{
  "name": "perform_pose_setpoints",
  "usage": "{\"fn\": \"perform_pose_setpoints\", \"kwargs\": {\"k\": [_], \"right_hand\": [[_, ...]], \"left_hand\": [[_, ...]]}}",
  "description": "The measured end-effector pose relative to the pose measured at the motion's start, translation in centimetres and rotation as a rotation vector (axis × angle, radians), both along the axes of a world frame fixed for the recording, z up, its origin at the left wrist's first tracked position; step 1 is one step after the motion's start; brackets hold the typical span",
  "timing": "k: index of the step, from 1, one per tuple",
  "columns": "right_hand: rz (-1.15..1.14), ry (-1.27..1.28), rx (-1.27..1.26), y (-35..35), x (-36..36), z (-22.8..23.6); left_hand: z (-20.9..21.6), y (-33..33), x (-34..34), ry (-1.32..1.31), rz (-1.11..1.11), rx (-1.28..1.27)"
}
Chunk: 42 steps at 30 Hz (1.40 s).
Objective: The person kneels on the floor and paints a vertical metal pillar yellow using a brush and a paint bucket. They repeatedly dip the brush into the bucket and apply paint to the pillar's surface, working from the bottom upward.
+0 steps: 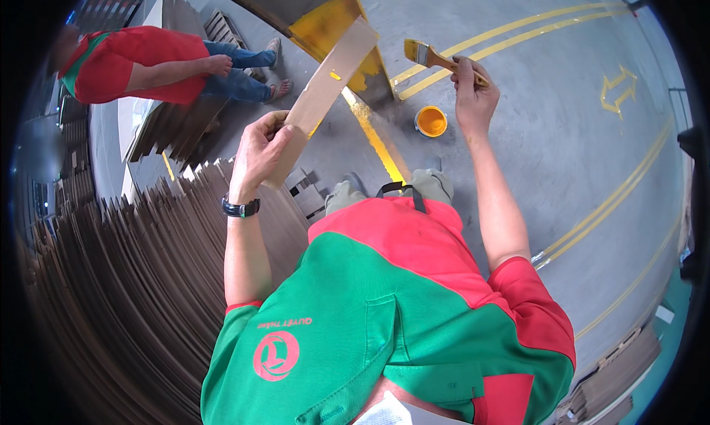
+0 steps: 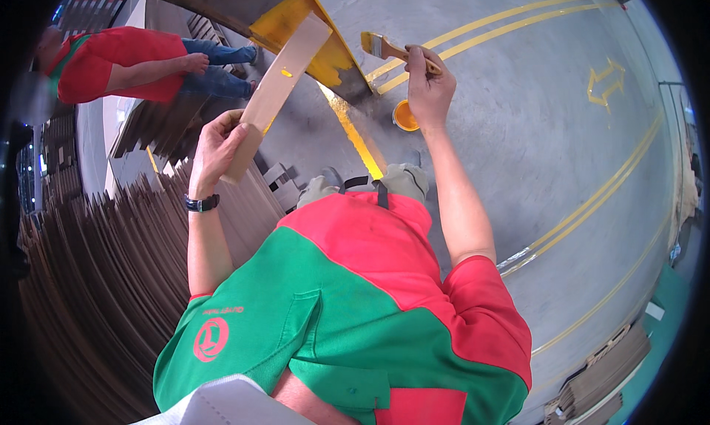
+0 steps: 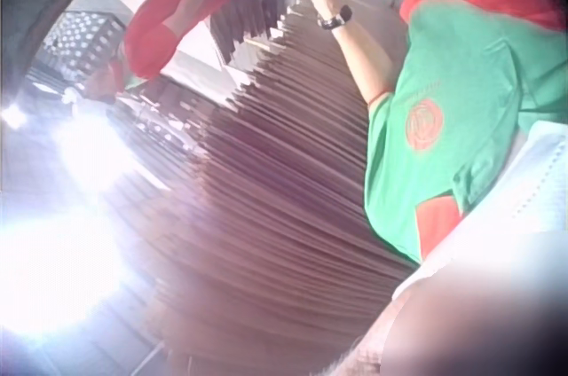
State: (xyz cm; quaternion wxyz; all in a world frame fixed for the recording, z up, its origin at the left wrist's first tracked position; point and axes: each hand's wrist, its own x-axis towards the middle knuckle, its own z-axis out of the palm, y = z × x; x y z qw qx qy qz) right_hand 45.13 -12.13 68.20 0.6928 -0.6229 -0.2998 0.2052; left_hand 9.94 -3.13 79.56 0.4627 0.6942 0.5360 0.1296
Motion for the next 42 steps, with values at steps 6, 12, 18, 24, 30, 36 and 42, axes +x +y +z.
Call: {"fn": "perform_pose_setpoints", "kwargs": {"k": [6, 12, 18, 24, 30, 36, 42], "right_hand": [[-0.07, -0.21, 0.018, 0.6, -0.7, 0.7], [-0.132, -0.557, 0.059, 0.8, -0.9, 3.5], [-0.211, -0.717, 0.011, 0.7, -0.9, 5.6], [-0.114, -0.814, 0.016, 1.6, 0.5, 5.8], [-0.1, -0.865, -0.024, 2.3, 3.7, 6.5], [-0.104, -0.943, 0.022, 2.1, 5.3, 4.6], [-0.112, -0.865, 0.017, 2.5, 4.6, 1.4]], "left_hand": [[-0.9, 0.0, -1.0, -0.08, -0.031, -0.085], [-2.0, 1.7, -2.9, -0.281, -0.063, -0.297], [-2.2, 4.9, -2.4, -0.162, -0.225, 0.002], [0.2, 7.8, 1.8, 0.067, -0.353, 0.37], [2.5, 9.9, 8.7, 0.055, -0.388, 0.591], [6.1, 10.9, 14.6, 0.089, -0.353, 0.617], [7.2, 13.4, 17.9, 0.075, -0.372, 0.523]]}}
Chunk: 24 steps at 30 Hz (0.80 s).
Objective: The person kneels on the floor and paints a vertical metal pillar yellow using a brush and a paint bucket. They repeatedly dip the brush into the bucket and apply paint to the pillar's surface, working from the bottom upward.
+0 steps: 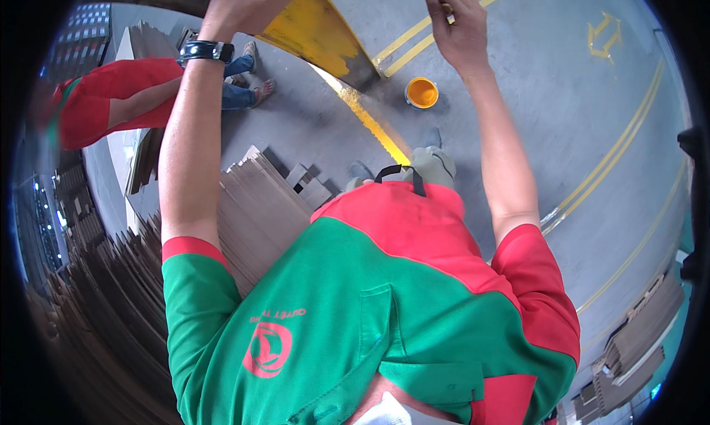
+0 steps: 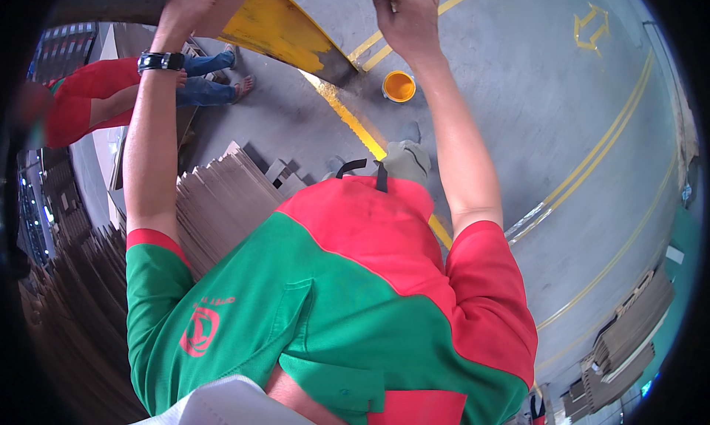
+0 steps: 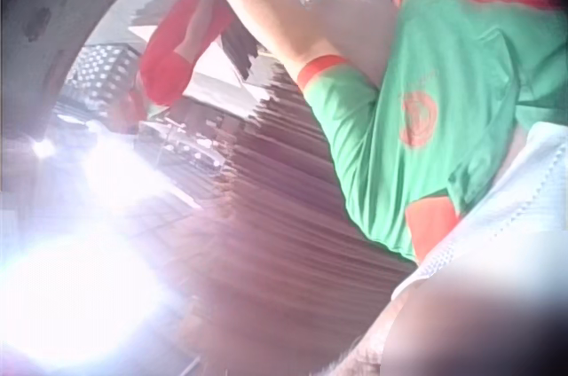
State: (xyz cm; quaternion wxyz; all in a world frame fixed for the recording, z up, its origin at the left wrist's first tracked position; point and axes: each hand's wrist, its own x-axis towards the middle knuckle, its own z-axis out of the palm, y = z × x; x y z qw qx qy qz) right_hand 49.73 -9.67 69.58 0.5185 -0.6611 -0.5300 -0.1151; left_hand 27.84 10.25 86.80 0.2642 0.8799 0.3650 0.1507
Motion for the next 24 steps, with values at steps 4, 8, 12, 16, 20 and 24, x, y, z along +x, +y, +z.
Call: {"fn": "perform_pose_setpoints", "kwargs": {"k": [4, 8, 12, 16, 20, 24], "right_hand": [[-0.051, -0.004, -0.068, -0.6, -1.2, -2.2], [-0.047, 0.112, -0.101, -0.7, -2.8, -3.2], [-0.003, 0.233, 0.001, 0.7, -4.2, -2.4], [0.056, 0.214, 0.047, 2.0, -4.1, -0.3], [0.13, 0.298, 0.052, 3.1, -4.1, 1.4], [0.128, 0.331, 0.077, 3.5, -4.4, 1.7]], "left_hand": [[-0.4, 2.2, 0.5, 0.068, -0.059, 0.055], [-0.9, 3.2, 0.7, 0.063, -0.077, 0.044], [-1.1, 3.3, 1.1, 0.093, -0.076, 0.064], [-1.1, 3.4, 1.2, 0.125, -0.095, 0.145], [-1.2, 3.8, 0.9, 0.166, -0.087, 0.218], [-1.3, 4.4, 0.8, 0.2, -0.07, 0.248]]}}
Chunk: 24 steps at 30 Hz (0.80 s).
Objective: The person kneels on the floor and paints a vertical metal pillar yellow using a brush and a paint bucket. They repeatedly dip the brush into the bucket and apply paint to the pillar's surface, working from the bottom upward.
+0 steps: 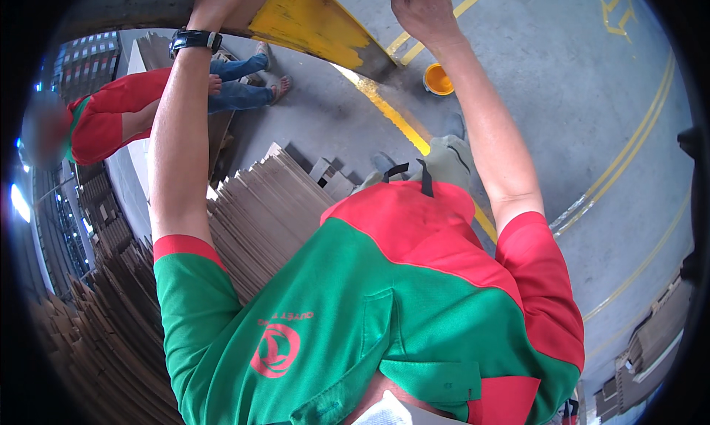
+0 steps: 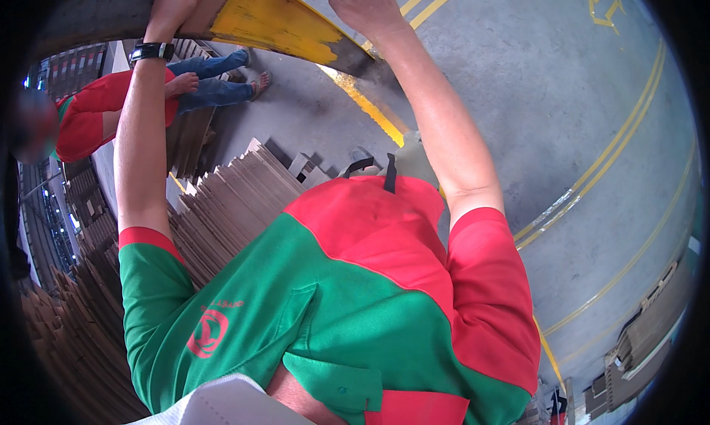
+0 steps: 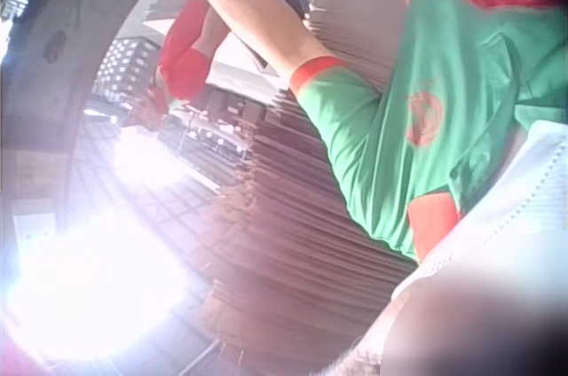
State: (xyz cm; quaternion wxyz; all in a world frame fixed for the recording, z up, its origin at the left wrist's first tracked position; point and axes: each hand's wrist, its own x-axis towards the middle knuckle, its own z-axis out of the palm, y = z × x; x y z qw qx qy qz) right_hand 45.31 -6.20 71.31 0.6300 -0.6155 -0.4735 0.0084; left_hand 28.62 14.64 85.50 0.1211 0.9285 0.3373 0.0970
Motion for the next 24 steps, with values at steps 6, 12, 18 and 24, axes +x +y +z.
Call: {"fn": "perform_pose_setpoints", "kwargs": {"k": [6, 12, 18, 24], "right_hand": [[0.026, 0.053, 0.021, 0.7, -0.2, 0.6], [0.085, -0.132, 0.049, 4.2, 0.2, 3.1], [0.089, -0.334, -0.05, 8.9, -0.2, 5.4], [0.036, -0.513, -0.235, 13.0, -0.6, 5.7]], "left_hand": [[0.1, 0.1, 0.2, 0.05, 0.074, -0.033], [-0.3, 0.4, 0.0, 0.022, 0.0, 0.016], [-0.9, 1.1, -0.5, -0.046, -0.066, -0.017], [-1.0, 1.0, -0.4, -0.066, -0.026, -0.075]]}}
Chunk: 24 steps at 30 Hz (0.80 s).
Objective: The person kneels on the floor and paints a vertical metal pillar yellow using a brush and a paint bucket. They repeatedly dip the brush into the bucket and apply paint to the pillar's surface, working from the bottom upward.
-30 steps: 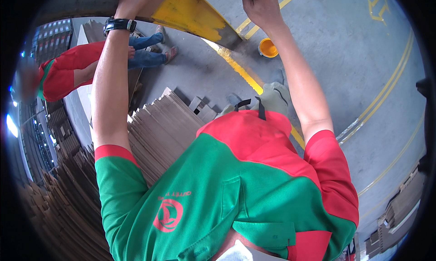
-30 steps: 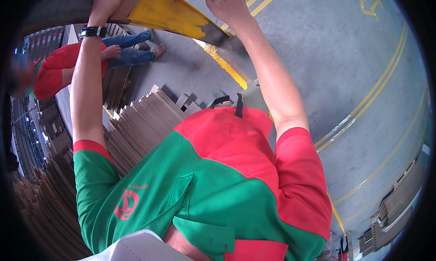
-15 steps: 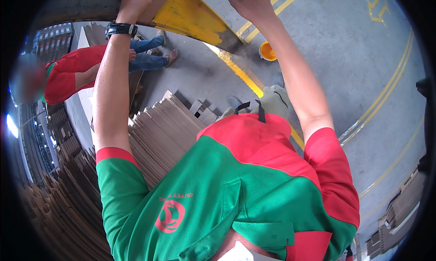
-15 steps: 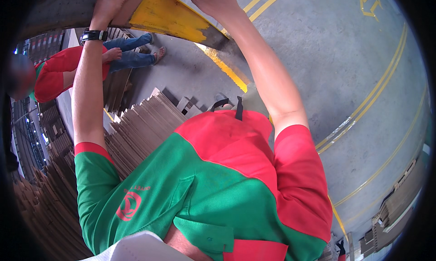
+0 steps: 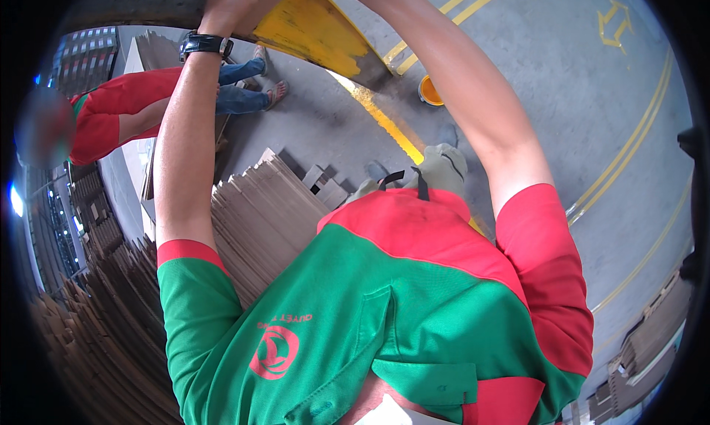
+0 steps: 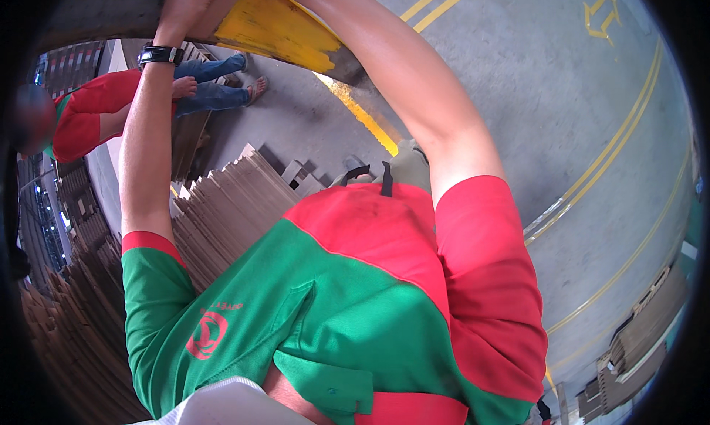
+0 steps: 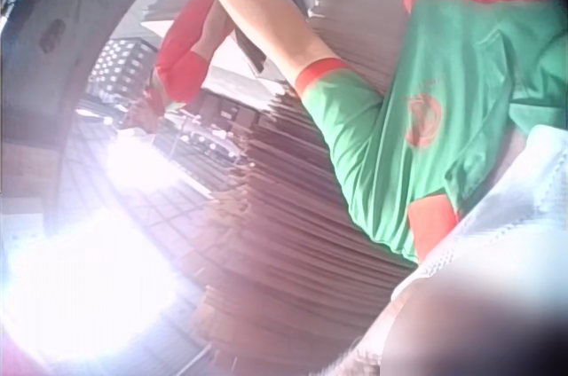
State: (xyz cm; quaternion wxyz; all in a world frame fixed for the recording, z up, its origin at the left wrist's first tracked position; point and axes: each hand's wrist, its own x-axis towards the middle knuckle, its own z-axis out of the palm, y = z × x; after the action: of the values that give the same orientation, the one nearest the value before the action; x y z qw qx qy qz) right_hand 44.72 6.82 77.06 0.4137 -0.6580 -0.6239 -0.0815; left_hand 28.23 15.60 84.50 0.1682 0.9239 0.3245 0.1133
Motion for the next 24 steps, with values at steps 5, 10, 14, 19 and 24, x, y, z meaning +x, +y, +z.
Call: {"fn": "perform_pose_setpoints", "kwargs": {"k": [5, 10, 14, 19, 24], "right_hand": [[-0.008, -0.091, 0.126, 1.9, 0.3, -1.3], [-0.011, -0.143, 0.113, 2.2, 0.5, -1.9], [0.008, -0.097, 0.113, 2.0, 0.3, -1.9], [-0.01, -0.112, 0.058, 2.2, 0.2, -1.7], [0.002, -0.116, 0.071, 2.4, 0.1, -1.4]], "left_hand": [[0.0, -0.4, 0.1, -0.011, 0.008, 0.031], [-0.3, -0.8, 0.2, -0.02, 0.048, 0.041], [-0.4, -1.5, 0.2, -0.07, 0.054, 0.041], [0.1, -2.6, 0.3, -0.077, 0.091, 0.033], [-0.5, -2.2, 0.2, -0.037, 0.084, 0.079]]}}
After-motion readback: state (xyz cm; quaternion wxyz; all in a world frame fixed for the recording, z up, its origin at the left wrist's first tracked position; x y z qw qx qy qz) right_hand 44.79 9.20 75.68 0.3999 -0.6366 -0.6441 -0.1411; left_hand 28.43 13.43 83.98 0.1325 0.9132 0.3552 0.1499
